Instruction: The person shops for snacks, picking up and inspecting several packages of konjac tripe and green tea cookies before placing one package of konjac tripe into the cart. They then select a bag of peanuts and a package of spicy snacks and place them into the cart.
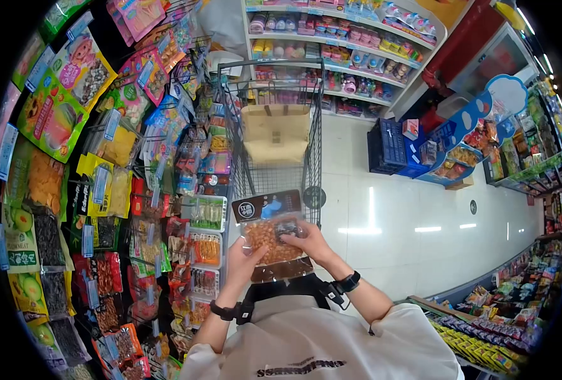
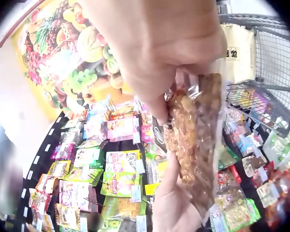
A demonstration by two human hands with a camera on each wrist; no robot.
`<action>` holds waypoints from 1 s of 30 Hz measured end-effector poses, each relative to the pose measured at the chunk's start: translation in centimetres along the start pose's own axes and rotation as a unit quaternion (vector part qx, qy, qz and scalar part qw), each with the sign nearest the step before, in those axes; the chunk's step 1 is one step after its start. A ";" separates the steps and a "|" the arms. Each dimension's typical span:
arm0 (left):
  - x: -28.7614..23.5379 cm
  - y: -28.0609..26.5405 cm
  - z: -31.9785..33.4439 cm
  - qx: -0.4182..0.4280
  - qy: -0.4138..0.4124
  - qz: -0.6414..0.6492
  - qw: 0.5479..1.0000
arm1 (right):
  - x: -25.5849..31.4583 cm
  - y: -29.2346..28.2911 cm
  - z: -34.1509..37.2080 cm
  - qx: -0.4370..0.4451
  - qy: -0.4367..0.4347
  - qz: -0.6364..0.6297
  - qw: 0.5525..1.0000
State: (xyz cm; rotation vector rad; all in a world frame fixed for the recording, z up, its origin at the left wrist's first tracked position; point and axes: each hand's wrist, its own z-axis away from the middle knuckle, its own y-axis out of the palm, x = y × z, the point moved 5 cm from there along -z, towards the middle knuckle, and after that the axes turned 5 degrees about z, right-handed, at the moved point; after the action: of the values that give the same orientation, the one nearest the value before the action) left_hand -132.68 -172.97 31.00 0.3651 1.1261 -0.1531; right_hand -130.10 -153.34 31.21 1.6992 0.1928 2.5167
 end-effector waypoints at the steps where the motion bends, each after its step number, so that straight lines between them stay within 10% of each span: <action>1: 0.2 -0.1 -0.2 0.019 -0.017 0.054 0.998 | -0.2 0.3 0.0 -0.015 0.001 0.002 1.000; 12: -0.4 -5.0 -1.4 0.129 -0.092 0.035 0.987 | -3.3 5.6 0.1 -0.030 0.051 -0.073 0.996; 30: 12.5 -5.5 -9.9 0.027 -0.121 -0.101 0.987 | -13.6 -0.9 -7.8 -0.142 0.054 -0.032 0.988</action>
State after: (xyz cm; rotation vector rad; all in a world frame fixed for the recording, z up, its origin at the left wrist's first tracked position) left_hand -137.39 -173.70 14.82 0.2705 0.9182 -0.3975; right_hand -132.26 -154.88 15.77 1.4285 -0.0993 2.4495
